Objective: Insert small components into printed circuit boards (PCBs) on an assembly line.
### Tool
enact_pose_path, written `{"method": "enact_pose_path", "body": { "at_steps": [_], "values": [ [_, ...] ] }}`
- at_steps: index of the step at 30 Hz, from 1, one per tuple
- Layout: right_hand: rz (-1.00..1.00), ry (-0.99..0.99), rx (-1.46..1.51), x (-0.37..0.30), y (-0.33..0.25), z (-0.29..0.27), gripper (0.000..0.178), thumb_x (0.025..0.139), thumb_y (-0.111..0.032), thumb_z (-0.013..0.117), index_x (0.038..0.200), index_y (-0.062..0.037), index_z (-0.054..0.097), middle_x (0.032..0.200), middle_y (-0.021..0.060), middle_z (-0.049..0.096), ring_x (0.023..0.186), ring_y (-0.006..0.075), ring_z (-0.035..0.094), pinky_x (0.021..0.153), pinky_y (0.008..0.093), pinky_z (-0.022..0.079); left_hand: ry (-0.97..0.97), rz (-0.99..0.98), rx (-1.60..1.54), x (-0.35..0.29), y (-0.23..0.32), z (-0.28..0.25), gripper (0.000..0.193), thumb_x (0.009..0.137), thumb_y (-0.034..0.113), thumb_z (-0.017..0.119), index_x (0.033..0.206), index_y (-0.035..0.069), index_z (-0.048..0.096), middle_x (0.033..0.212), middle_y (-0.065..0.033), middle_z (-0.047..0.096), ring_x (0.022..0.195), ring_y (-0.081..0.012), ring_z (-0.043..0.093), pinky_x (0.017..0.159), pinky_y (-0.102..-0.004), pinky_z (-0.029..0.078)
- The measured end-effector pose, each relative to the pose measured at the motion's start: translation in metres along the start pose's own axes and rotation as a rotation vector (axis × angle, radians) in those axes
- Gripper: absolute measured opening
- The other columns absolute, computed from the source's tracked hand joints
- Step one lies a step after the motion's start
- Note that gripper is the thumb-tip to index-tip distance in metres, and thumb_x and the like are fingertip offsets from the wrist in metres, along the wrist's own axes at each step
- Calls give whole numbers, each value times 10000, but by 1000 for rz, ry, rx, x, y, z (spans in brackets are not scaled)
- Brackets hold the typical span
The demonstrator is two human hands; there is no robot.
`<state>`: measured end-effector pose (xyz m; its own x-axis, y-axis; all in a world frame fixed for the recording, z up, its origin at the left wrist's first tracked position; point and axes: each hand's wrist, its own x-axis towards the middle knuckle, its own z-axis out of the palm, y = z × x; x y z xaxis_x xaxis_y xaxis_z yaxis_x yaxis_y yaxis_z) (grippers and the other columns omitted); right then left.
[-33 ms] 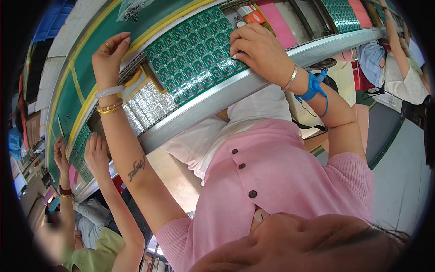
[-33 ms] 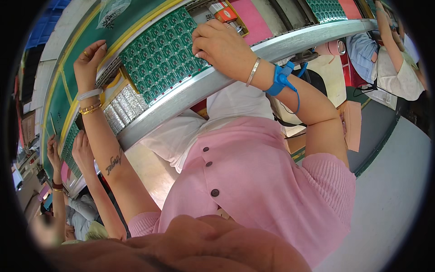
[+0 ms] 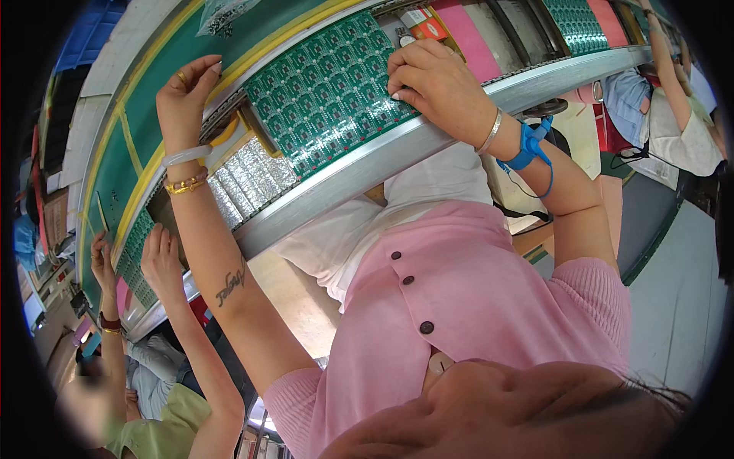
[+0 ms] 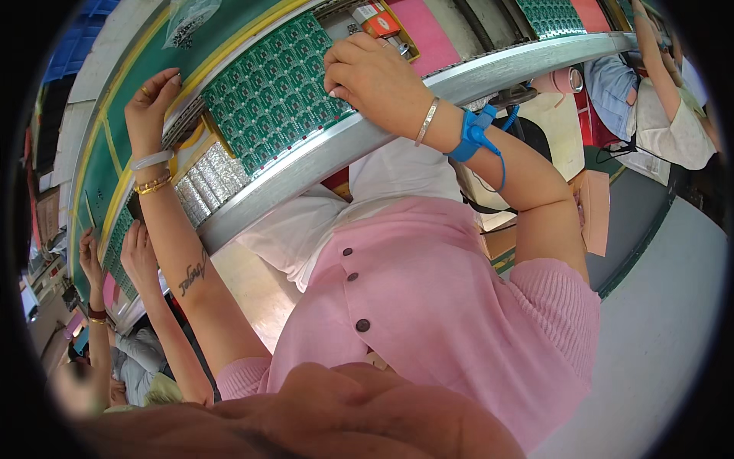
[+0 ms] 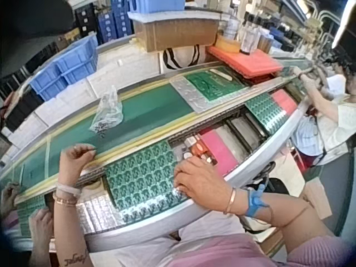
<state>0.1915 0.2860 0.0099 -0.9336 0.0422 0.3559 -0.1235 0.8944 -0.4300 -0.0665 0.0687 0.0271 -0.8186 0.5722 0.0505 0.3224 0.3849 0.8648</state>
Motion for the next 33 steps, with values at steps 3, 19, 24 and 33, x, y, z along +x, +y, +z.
{"method": "enact_pose_path", "body": {
  "at_steps": [3,19,24,33],
  "values": [
    [-35,11,-27,3,-6,1,96,712,-126,682,785,-115,621,962,-13,562,970,198,500,808,347,410,-20,-6,-42,-12,2,-9,181,824,75,661,986,-3,675,880,-24,659,788,-68,591,726,-192,468],
    [4,-35,121,170,14,72,125,775,-175,609,731,-70,662,792,126,638,811,296,596,775,409,455,-163,9,-155,-91,19,14,114,823,11,631,929,-8,666,864,-28,643,763,-80,573,681,-202,459],
    [72,92,-1,207,7,113,138,767,-173,612,712,-62,672,788,148,646,800,309,607,735,414,480,-188,116,85,-112,39,15,116,802,21,634,909,0,674,854,-79,646,748,-164,612,687,-242,474],
    [-159,177,99,188,-8,89,104,774,-137,598,789,-50,652,784,152,640,803,310,616,712,407,486,-254,214,242,-113,48,42,71,744,69,674,772,11,645,808,-100,617,753,-251,571,693,-339,458]
  ]
}}
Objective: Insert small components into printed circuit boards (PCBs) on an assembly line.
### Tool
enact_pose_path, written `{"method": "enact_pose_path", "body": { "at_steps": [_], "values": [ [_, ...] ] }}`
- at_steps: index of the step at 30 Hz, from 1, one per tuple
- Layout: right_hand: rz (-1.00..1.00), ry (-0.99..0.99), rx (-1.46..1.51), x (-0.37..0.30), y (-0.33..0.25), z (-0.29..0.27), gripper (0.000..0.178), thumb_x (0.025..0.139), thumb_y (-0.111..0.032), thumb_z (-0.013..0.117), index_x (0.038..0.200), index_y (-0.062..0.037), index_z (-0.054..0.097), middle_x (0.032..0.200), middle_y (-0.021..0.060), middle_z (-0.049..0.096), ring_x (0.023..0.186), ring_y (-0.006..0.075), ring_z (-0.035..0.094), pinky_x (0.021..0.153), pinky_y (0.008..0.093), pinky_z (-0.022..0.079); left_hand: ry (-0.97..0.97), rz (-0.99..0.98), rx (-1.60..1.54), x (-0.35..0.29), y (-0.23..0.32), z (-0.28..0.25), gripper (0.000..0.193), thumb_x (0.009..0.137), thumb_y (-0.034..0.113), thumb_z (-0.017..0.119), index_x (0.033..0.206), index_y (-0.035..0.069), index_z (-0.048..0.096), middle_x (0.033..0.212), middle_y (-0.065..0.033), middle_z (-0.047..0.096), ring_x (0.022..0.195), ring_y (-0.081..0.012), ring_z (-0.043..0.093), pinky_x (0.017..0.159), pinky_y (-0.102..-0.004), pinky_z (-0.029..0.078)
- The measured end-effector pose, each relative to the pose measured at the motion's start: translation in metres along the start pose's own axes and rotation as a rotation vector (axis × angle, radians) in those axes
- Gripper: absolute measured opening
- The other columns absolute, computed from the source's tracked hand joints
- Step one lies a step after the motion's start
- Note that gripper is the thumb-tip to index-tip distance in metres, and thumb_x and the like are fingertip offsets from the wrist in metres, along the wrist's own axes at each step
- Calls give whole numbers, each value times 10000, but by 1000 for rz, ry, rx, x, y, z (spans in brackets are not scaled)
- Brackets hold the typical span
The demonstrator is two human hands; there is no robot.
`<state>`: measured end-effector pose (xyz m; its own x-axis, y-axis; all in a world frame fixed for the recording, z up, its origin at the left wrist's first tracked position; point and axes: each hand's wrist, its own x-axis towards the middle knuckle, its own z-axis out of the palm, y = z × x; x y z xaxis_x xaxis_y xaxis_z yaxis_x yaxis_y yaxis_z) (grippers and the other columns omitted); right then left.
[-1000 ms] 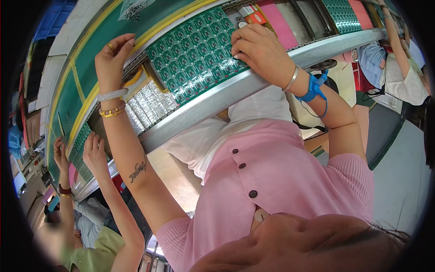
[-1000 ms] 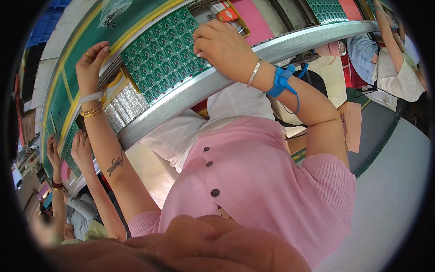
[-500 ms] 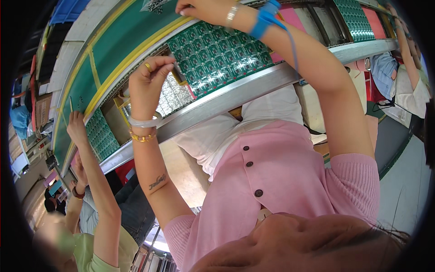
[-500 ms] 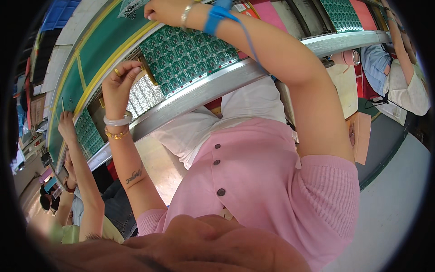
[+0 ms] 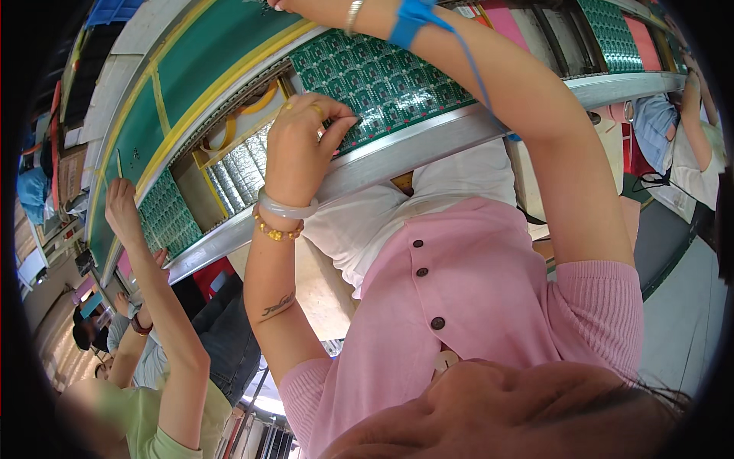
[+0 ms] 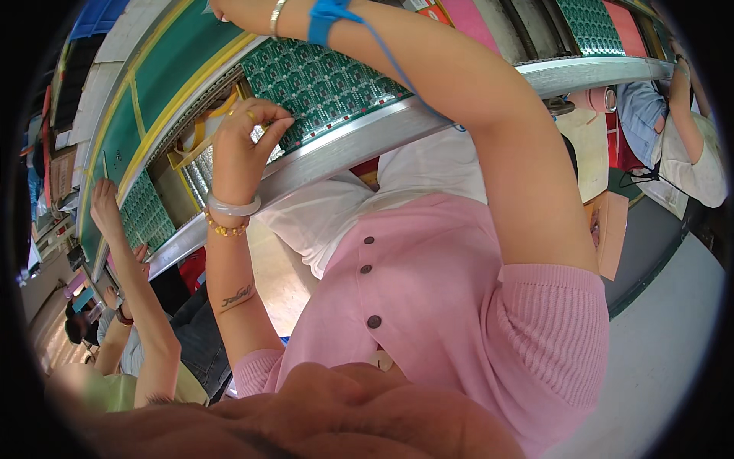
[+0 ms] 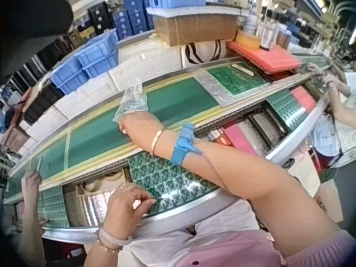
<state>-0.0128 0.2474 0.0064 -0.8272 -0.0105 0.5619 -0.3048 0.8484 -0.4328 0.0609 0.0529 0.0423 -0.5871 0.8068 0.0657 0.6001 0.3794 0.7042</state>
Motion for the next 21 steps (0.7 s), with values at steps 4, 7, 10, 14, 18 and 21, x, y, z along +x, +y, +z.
{"method": "enact_pose_path", "body": {
  "at_steps": [4,7,10,14,18,21],
  "values": [
    [8,-87,172,-29,-13,-55,102,789,-137,596,821,-50,638,786,143,641,781,306,616,698,395,483,3,198,221,11,5,11,72,703,36,650,772,21,639,872,-91,578,862,-286,516,761,-366,434],
    [108,-105,246,-51,-12,-81,110,814,-122,572,837,-26,622,764,135,642,730,294,627,653,367,489,-20,224,349,15,10,16,75,704,29,638,777,12,636,902,-91,558,877,-281,510,773,-356,437],
    [271,-83,405,-70,-8,-94,102,826,-109,555,852,-23,604,732,140,633,676,288,629,606,345,488,-67,228,406,18,12,20,74,713,26,629,785,5,631,926,-91,538,889,-276,503,784,-344,440],
    [270,-41,347,-81,1,-93,109,826,-124,566,857,-23,593,761,147,622,733,311,612,648,362,476,-74,224,434,18,14,20,74,722,28,628,789,-2,626,922,-97,532,872,-276,508,768,-342,450],
    [148,7,250,-83,3,-89,114,815,-131,580,852,-23,592,817,150,613,797,326,590,698,374,462,-87,211,456,16,14,20,75,724,30,628,791,-3,626,917,-99,525,865,-280,512,756,-352,460],
    [141,-6,233,-83,1,-92,116,806,-133,588,851,-26,594,818,150,606,797,328,586,698,377,460,-93,209,470,16,16,20,79,724,35,630,792,-5,626,918,-97,523,868,-281,512,758,-352,461]
  ]
}}
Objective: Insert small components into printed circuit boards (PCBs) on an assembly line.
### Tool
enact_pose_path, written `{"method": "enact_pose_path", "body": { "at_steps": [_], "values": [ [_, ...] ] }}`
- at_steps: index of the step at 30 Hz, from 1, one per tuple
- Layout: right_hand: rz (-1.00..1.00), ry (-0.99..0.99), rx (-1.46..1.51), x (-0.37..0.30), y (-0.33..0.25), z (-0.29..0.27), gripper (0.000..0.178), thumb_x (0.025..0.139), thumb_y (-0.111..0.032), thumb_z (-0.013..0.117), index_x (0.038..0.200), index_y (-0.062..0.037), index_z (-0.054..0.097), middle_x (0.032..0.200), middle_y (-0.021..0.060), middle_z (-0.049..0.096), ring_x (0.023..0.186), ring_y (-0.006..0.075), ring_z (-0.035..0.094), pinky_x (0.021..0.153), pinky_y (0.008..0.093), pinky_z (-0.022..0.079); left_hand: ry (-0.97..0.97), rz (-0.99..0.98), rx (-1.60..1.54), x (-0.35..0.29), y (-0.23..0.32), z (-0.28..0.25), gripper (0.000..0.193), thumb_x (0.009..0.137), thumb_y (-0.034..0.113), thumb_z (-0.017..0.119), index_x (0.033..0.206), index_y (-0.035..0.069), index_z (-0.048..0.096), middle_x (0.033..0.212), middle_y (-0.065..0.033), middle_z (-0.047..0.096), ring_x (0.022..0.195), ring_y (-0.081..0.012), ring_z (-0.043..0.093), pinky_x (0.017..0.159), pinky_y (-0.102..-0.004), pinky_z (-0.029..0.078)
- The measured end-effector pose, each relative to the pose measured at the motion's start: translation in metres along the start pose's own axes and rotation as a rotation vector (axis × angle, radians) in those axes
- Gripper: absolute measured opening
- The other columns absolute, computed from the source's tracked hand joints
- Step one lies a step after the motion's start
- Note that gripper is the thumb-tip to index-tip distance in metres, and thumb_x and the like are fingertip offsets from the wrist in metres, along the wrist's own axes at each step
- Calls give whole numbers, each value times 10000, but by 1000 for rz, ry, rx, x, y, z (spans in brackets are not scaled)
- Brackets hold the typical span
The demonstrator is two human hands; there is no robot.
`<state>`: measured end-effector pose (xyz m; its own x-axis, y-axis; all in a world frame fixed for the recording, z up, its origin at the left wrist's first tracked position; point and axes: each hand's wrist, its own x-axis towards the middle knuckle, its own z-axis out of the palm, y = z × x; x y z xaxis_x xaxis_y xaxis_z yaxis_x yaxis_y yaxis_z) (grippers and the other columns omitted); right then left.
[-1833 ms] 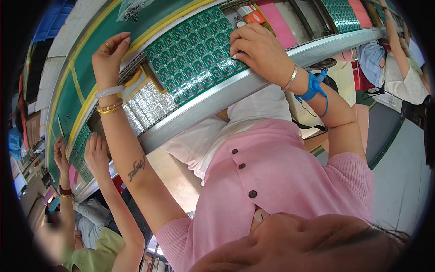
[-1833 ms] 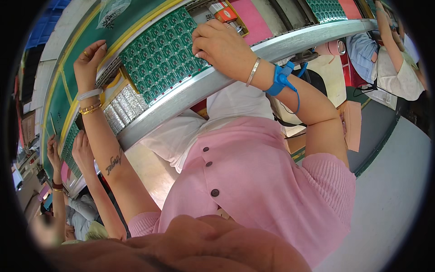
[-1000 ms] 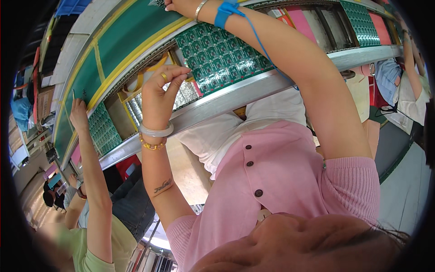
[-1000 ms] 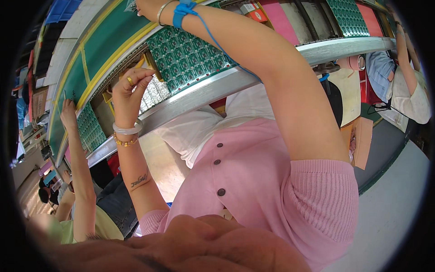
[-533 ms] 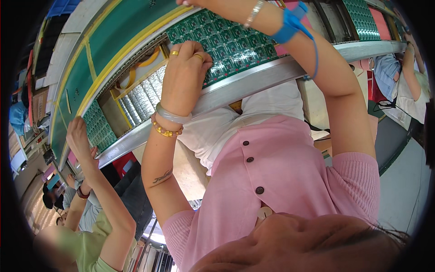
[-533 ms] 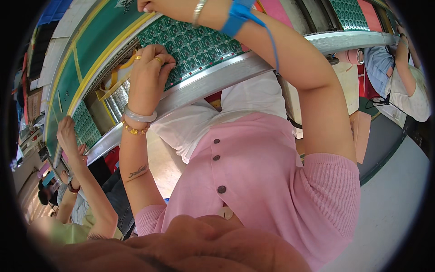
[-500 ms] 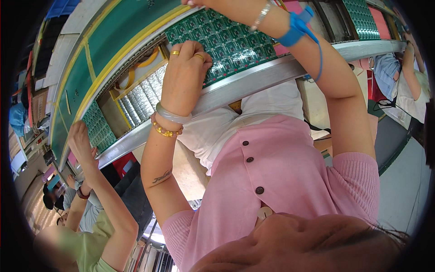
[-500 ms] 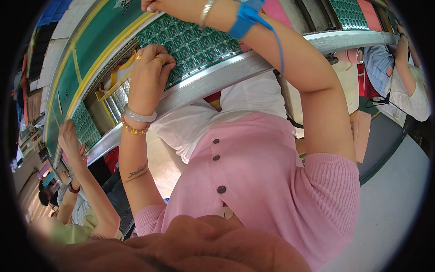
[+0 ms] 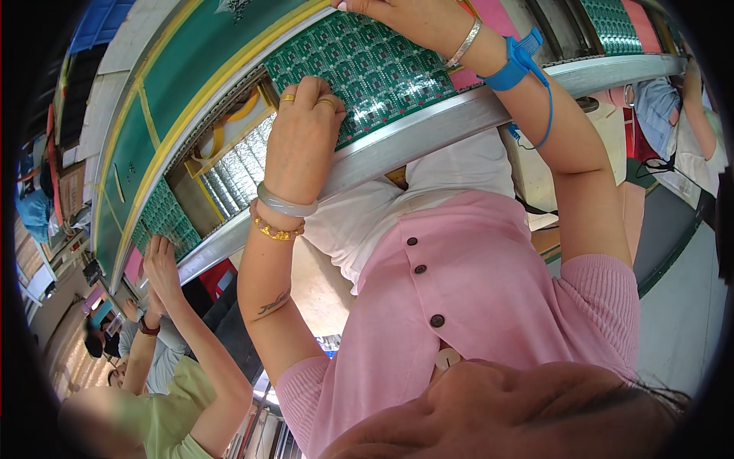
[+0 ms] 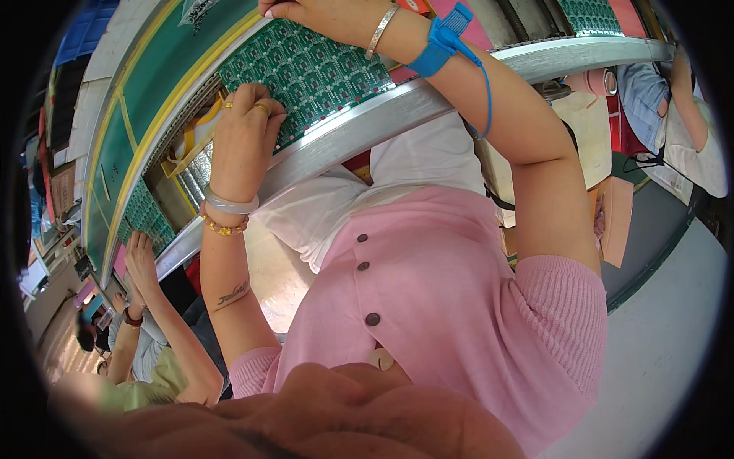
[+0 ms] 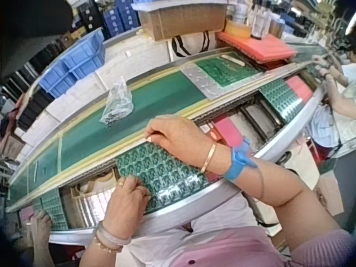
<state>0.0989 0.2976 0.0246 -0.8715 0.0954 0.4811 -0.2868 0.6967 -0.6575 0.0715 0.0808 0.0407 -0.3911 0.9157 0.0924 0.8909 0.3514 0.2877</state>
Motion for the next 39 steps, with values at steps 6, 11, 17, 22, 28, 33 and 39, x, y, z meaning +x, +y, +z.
{"method": "enact_pose_path", "body": {
  "at_steps": [6,11,17,22,28,33,39],
  "values": [
    [37,13,116,-19,-17,-12,101,815,-118,575,844,-23,589,787,149,591,779,338,573,693,393,456,-24,24,-93,3,-3,-5,129,700,76,684,810,23,641,902,-91,541,872,-282,530,748,-341,462],
    [181,-82,127,-61,-31,-27,101,811,-118,622,879,-43,614,809,71,619,747,211,600,672,292,471,84,-130,-550,21,-54,-19,172,736,138,725,862,41,659,893,-78,593,772,-189,598,678,-298,479],
    [307,-121,24,-93,-51,-33,90,812,-132,615,861,-57,606,790,75,620,734,236,602,659,320,474,443,-320,-121,70,-152,-14,210,752,226,723,895,75,694,877,-92,641,765,-204,625,695,-299,491],
    [238,-96,-92,-98,-49,-27,77,781,-58,631,838,-35,586,860,59,603,815,248,556,751,332,447,312,-372,-146,77,-170,-10,210,771,260,696,883,82,697,884,-97,648,783,-235,631,715,-327,482],
    [78,-83,-257,-90,-35,-12,68,732,-98,661,779,-84,613,926,15,562,929,234,506,796,346,421,326,-422,-185,64,-152,-12,213,824,206,649,987,70,660,825,-72,672,736,-182,637,677,-287,487],
    [48,-122,-309,-86,-31,-5,70,730,-144,668,776,-106,632,940,-1,566,948,209,508,789,342,417,288,-424,-638,38,-121,-19,193,861,114,623,999,-15,663,831,-45,662,775,-86,607,716,-213,496],
    [39,-116,-297,-82,-29,-2,110,705,-103,686,781,-71,613,946,15,564,949,228,509,833,345,421,220,-421,-947,23,-109,-14,167,868,88,612,980,-29,653,869,-60,667,770,-94,615,724,-209,497]
  ]
}}
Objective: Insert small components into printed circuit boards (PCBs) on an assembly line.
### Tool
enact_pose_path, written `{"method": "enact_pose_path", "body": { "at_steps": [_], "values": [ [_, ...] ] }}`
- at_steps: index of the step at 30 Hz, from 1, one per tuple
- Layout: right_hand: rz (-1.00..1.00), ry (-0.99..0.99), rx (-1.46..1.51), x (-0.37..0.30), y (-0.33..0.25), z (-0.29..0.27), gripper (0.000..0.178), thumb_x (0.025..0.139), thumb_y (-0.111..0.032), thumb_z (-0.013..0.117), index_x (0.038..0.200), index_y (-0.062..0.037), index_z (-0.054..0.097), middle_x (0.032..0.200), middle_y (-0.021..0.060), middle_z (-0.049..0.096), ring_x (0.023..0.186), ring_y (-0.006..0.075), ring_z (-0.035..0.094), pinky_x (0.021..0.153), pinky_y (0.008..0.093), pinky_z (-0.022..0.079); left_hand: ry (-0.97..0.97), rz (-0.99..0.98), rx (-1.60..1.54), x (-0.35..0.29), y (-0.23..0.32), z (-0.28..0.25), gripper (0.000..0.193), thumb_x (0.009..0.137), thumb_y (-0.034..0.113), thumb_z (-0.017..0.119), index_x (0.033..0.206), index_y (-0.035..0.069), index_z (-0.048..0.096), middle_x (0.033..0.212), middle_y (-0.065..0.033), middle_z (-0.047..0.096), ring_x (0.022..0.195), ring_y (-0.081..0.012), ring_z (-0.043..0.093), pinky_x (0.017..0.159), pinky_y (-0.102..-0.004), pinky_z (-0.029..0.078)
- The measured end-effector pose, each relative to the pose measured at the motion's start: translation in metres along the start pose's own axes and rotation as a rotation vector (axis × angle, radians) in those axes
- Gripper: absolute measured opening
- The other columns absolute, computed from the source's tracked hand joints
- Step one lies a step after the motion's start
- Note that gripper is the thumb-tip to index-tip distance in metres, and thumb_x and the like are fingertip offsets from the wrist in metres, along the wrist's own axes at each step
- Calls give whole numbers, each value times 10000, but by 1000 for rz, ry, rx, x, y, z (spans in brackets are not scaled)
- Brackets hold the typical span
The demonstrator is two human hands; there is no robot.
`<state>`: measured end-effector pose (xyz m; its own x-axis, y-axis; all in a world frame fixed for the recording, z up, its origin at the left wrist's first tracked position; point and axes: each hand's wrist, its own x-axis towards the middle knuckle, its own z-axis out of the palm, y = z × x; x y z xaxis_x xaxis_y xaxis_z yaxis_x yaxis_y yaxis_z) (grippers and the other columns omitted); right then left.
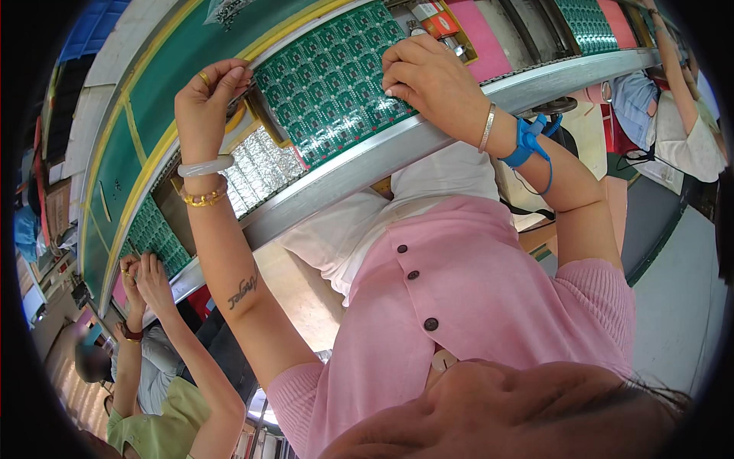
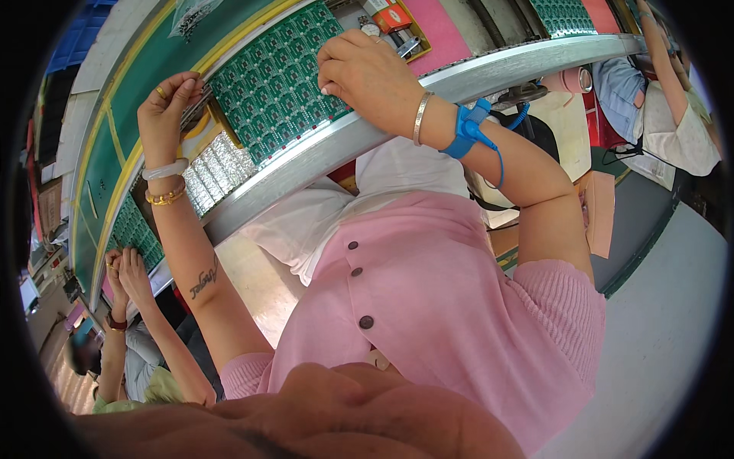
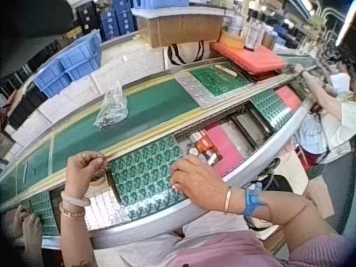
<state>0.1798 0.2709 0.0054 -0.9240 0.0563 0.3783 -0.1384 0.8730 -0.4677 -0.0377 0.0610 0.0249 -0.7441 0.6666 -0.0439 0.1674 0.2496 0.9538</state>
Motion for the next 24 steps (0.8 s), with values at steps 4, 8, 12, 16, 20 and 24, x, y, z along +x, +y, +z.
{"method": "enact_pose_path", "body": {
  "at_steps": [4,8,12,16,20,24],
  "values": [
    [-4,-11,-19,0,-1,1,104,713,-119,684,779,-80,614,949,8,566,954,222,512,829,347,419,-20,-26,-75,-7,6,8,158,871,90,612,974,-24,648,871,-51,659,779,-95,610,723,-207,490],
    [-19,-15,-51,1,-3,1,104,714,-122,683,778,-87,609,948,1,564,958,215,512,825,343,418,-23,51,23,-12,6,11,152,868,88,616,970,-18,652,847,-35,645,772,-94,601,718,-200,476],
    [-58,-3,-122,0,-2,0,79,727,-165,673,773,-122,624,958,-19,567,973,178,505,780,338,421,-24,13,-19,-20,6,9,164,858,80,629,981,-25,652,844,-42,648,779,-104,612,727,-208,487],
    [-61,-34,-114,-2,-3,0,83,720,-160,677,772,-128,623,954,-25,566,971,173,505,778,340,418,-11,-15,-85,-26,-2,10,168,850,62,631,982,-41,647,860,-62,657,793,-124,631,745,-226,509],
    [-99,-33,-88,-1,-6,-7,75,716,-148,677,765,-124,625,932,-18,572,951,182,510,778,339,416,-52,-25,-67,-31,5,15,180,856,42,613,1008,-52,631,902,-98,660,830,-155,641,775,-255,523],
    [-75,-13,-27,11,0,-14,68,719,-130,673,764,-106,627,912,-1,575,923,205,514,782,343,416,-50,-49,-96,-33,8,17,171,853,47,618,991,-54,629,901,-104,664,825,-163,646,763,-258,526]
  ]
}}
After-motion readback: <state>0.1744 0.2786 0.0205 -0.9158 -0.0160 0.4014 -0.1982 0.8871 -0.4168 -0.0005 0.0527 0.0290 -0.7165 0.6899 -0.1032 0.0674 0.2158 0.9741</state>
